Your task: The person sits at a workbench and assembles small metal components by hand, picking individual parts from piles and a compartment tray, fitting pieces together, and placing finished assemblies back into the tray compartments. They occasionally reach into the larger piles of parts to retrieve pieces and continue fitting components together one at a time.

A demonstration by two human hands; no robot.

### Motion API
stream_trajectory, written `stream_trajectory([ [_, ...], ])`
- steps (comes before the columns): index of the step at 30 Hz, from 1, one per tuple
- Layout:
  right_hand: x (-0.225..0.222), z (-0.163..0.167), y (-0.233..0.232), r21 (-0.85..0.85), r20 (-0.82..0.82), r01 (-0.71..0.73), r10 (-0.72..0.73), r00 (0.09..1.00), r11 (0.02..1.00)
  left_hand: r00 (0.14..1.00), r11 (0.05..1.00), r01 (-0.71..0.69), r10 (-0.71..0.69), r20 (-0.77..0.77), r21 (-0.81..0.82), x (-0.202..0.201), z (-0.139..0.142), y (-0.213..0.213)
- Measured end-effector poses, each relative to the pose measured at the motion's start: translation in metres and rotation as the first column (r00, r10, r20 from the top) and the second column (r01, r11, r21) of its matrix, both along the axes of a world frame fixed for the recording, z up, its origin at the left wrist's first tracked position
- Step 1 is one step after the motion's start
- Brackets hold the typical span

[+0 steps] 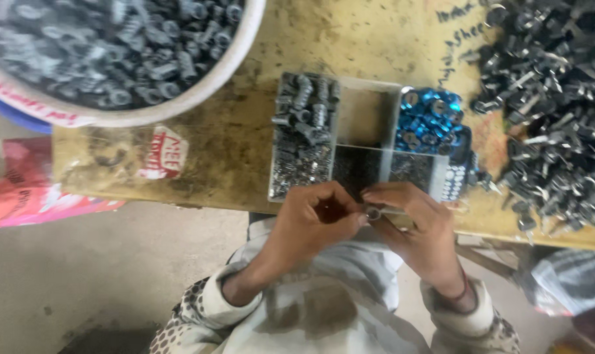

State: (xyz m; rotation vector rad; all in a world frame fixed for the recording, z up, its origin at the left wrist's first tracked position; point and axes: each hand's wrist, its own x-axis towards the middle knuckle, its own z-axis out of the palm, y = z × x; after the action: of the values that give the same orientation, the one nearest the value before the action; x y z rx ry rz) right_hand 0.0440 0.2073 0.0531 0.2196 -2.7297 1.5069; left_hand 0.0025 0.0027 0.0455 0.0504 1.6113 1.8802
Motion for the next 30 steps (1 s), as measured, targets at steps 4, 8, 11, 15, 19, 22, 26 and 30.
stream_trajectory([
  [4, 0.007, 0.009, -0.004, 0.086, -0.124, 0.022, -0.012, 0.992, 0.996, 0.999, 0.999, -0.035, 0.035, -0.040, -0.004, 0.006, 0.010, -0.005],
  [8, 0.012, 0.019, -0.005, 0.196, -0.152, 0.015, 0.015, 0.988, 0.980, 0.996, 0.999, -0.025, 0.027, -0.080, 0.028, 0.011, 0.007, -0.006],
  [11, 0.009, 0.014, -0.001, 0.325, -0.280, 0.032, 0.064, 0.958, 0.945, 0.975, 0.995, -0.094, 0.098, -0.200, 0.033, 0.016, 0.005, 0.000],
  [15, -0.005, -0.023, 0.011, 0.349, -0.276, 0.021, 0.081, 0.958, 0.937, 0.895, 0.978, -0.195, 0.208, -0.394, 0.074, 0.006, -0.001, 0.004],
  [19, -0.013, -0.078, 0.054, 0.354, -0.193, -0.049, 0.124, 0.973, 0.934, 0.958, 0.966, -0.139, 0.187, -0.218, 0.218, 0.000, -0.009, -0.004],
  [22, -0.039, -0.129, 0.097, 0.583, 0.036, -0.376, 0.440, 0.897, 0.720, 0.975, 0.971, -0.124, 0.157, -0.158, 0.202, 0.004, -0.012, -0.004],
  [26, -0.032, -0.179, 0.122, 0.585, -0.075, -0.291, 0.408, 0.910, 0.757, 0.968, 0.972, -0.157, 0.187, -0.168, 0.177, 0.019, -0.008, 0.003],
  [30, -0.028, -0.188, 0.112, 0.530, -0.231, -0.169, 0.334, 0.914, 0.831, 0.966, 0.989, -0.080, 0.108, -0.234, 0.123, 0.011, 0.000, 0.007],
])
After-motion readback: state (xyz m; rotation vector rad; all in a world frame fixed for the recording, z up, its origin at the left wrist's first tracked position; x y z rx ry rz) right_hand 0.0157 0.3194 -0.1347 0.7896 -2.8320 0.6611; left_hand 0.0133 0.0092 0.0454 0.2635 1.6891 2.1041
